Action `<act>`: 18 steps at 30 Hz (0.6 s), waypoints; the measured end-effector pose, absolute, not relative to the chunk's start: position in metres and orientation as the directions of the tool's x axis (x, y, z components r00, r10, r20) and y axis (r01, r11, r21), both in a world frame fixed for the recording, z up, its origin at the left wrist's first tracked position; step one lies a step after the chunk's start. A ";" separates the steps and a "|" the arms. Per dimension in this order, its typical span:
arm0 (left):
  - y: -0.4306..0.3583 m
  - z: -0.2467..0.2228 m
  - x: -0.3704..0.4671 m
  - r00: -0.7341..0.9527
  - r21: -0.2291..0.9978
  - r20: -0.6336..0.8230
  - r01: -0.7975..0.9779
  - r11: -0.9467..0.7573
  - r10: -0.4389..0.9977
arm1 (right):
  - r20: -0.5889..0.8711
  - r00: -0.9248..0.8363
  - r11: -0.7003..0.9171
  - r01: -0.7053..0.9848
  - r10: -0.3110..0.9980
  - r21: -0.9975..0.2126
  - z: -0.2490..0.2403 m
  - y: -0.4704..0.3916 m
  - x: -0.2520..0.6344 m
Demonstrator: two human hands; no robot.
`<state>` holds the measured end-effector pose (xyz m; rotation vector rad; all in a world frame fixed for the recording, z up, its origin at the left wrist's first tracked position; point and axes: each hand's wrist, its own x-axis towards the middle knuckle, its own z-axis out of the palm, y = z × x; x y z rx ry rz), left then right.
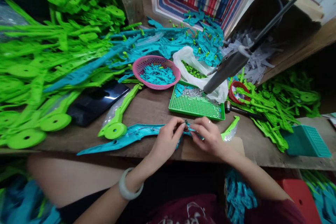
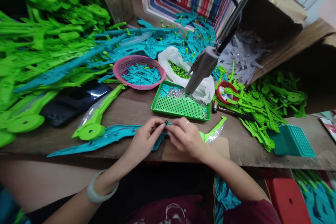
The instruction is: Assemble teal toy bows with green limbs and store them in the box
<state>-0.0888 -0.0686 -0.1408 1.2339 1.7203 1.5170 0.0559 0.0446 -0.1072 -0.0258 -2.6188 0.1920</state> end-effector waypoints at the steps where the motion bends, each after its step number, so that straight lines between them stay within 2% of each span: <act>1: -0.068 -0.140 -0.089 -0.408 0.944 0.200 0.322 -0.064 0.891 | 0.461 -0.885 0.984 -0.024 0.062 -0.178 -0.103 0.051 0.054; 4: -0.069 -0.142 -0.086 -0.376 0.898 0.281 0.428 -0.104 0.883 | 0.321 -0.946 0.972 -0.125 -0.056 -0.201 -0.097 0.067 0.049; 6: -0.072 -0.145 -0.083 -0.395 0.840 0.370 0.529 -0.121 0.841 | 0.285 -0.956 0.973 -0.131 -0.074 -0.188 -0.098 0.071 0.049; 9: -0.081 -0.151 -0.081 -0.352 0.648 0.500 0.758 -0.072 0.791 | 0.315 -0.949 0.982 -0.080 -0.022 -0.171 -0.104 0.068 0.055; 12: -0.091 -0.153 -0.080 -0.249 0.470 0.498 0.882 -0.018 0.831 | 0.376 -0.925 0.976 -0.038 0.046 -0.213 -0.113 0.059 0.063; 16: -0.098 -0.152 -0.079 -0.158 0.377 0.525 0.924 -0.063 0.836 | 0.441 -0.885 0.966 0.033 0.147 -0.255 -0.123 0.051 0.067; 18: -0.098 -0.152 -0.078 -0.147 0.355 0.551 0.932 -0.071 0.821 | 0.457 -0.855 0.938 0.088 0.244 -0.336 -0.127 0.052 0.063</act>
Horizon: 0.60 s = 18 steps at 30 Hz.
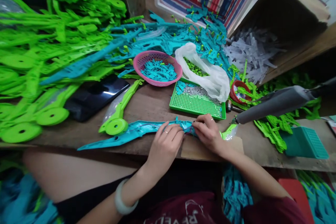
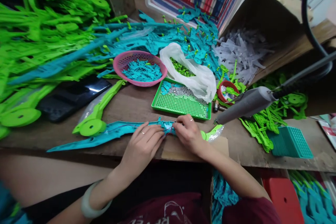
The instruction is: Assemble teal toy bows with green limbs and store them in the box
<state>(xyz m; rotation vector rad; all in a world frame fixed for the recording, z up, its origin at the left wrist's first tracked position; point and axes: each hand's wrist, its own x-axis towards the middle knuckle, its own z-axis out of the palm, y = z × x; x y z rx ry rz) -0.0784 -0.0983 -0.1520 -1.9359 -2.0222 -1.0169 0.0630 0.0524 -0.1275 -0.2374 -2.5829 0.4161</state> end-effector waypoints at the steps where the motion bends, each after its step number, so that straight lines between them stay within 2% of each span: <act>1: -0.098 -0.153 -0.078 -0.143 0.343 0.566 0.937 -0.074 0.812 | 0.441 -0.848 0.909 0.106 0.295 -0.403 -0.129 0.054 0.060; 4: -0.099 -0.158 -0.078 -0.123 0.307 0.609 0.947 -0.090 0.784 | 0.319 -0.871 0.787 0.116 0.375 -0.606 -0.134 0.063 0.048; 6: -0.100 -0.162 -0.078 -0.122 0.306 0.616 0.948 -0.094 0.778 | 0.262 -0.892 0.747 0.117 0.369 -0.655 -0.136 0.068 0.041; 12: -0.103 -0.168 -0.080 -0.063 0.240 0.622 0.964 -0.113 0.781 | 0.251 -0.921 0.824 0.116 0.299 -0.555 -0.142 0.072 0.035; 18: -0.106 -0.171 -0.082 -0.046 0.267 0.587 0.954 -0.139 0.808 | 0.206 -0.926 0.807 0.148 0.317 -0.572 -0.137 0.070 0.034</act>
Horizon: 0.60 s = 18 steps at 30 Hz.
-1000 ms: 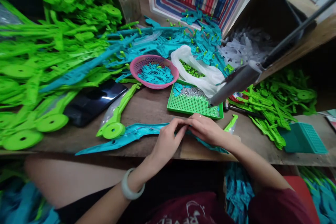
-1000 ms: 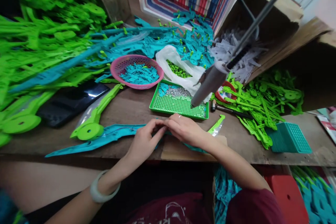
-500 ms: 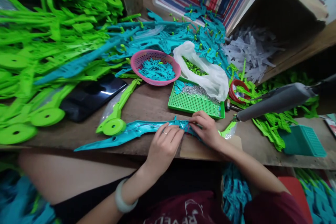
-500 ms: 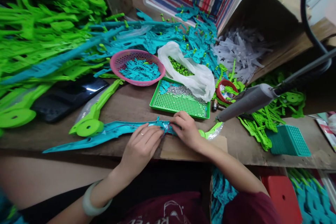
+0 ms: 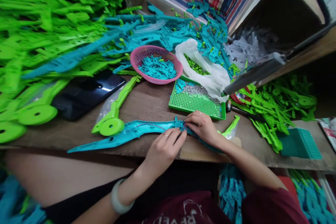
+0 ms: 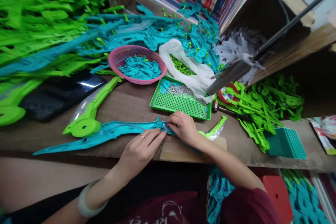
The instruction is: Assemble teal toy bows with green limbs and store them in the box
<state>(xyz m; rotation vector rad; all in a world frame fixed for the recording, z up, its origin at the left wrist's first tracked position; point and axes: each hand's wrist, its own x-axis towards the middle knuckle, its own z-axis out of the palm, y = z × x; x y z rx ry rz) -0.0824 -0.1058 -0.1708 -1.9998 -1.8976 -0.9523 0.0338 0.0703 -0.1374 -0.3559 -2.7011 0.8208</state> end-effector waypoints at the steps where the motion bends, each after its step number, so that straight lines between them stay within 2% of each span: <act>1: -0.107 -0.172 -0.082 -0.047 0.268 0.588 0.953 -0.140 0.808 | 0.189 -0.928 0.794 0.156 0.322 -0.587 -0.136 0.069 0.034; 10: -0.113 -0.164 -0.080 -0.033 0.220 0.612 0.967 -0.130 0.790 | 0.131 -0.934 0.800 0.206 0.333 -0.563 -0.134 0.060 0.035; 15: -0.108 -0.158 -0.084 -0.010 0.206 0.595 0.968 -0.140 0.803 | 0.068 -0.970 0.809 0.155 0.233 -0.567 -0.123 0.066 0.038; 18: -0.100 -0.154 -0.090 -0.007 0.232 0.515 0.964 -0.131 0.857 | -0.013 -0.982 0.803 0.159 0.186 -0.574 -0.112 0.070 0.041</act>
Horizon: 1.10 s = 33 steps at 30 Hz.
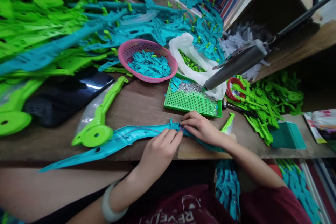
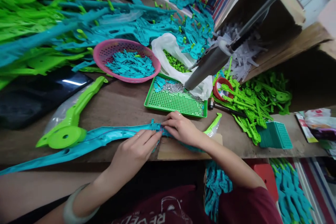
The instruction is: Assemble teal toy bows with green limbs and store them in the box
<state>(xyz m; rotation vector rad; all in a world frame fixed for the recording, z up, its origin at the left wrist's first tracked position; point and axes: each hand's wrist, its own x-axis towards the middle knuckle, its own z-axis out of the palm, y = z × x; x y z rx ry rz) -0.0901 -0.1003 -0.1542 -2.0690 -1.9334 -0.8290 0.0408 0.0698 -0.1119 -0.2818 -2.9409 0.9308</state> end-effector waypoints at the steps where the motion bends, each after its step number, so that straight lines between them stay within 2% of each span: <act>1: -0.097 -0.152 -0.092 -0.005 0.236 0.478 0.964 -0.123 0.878 | -0.010 -0.981 0.789 0.162 0.194 -0.593 -0.109 0.071 0.043; 4: -0.089 -0.148 -0.094 0.013 0.218 0.390 0.970 -0.106 0.921 | 0.088 -0.946 0.755 0.191 0.313 -0.628 -0.102 0.070 0.053; 6: -0.085 -0.146 -0.093 0.019 0.194 0.371 0.976 -0.097 0.928 | 0.116 -0.922 0.770 0.234 0.370 -0.594 -0.100 0.067 0.061; 10: -0.082 -0.146 -0.087 -0.013 0.159 0.413 0.986 -0.058 0.910 | 0.012 -0.950 0.841 0.271 0.313 -0.468 -0.103 0.057 0.066; 12: -0.083 -0.145 -0.086 -0.032 0.161 0.443 0.986 -0.044 0.896 | -0.016 -0.955 0.852 0.273 0.297 -0.447 -0.108 0.053 0.063; 16: -0.084 -0.143 -0.092 0.031 0.170 0.490 0.977 -0.130 0.871 | 0.018 -0.913 0.807 0.351 0.408 -0.475 -0.119 0.048 0.057; 21: -0.083 -0.142 -0.102 0.132 0.173 0.429 0.959 -0.224 0.894 | 0.008 -0.852 0.768 0.467 0.523 -0.439 -0.125 0.041 0.057; 25: -0.078 -0.143 -0.104 0.121 0.203 0.433 0.952 -0.228 0.893 | -0.019 -0.844 0.767 0.497 0.537 -0.406 -0.124 0.039 0.057; 28: -0.072 -0.144 -0.105 0.103 0.305 0.425 0.919 -0.249 0.900 | -0.023 -0.842 0.765 0.500 0.538 -0.405 -0.122 0.039 0.056; 31: -0.065 -0.144 -0.107 0.056 0.419 0.309 0.888 -0.189 0.949 | -0.021 -0.841 0.770 0.505 0.541 -0.389 -0.123 0.039 0.056; 33: -0.059 -0.141 -0.108 0.044 0.426 0.200 0.896 -0.127 0.979 | -0.017 -0.838 0.775 0.511 0.545 -0.372 -0.124 0.039 0.056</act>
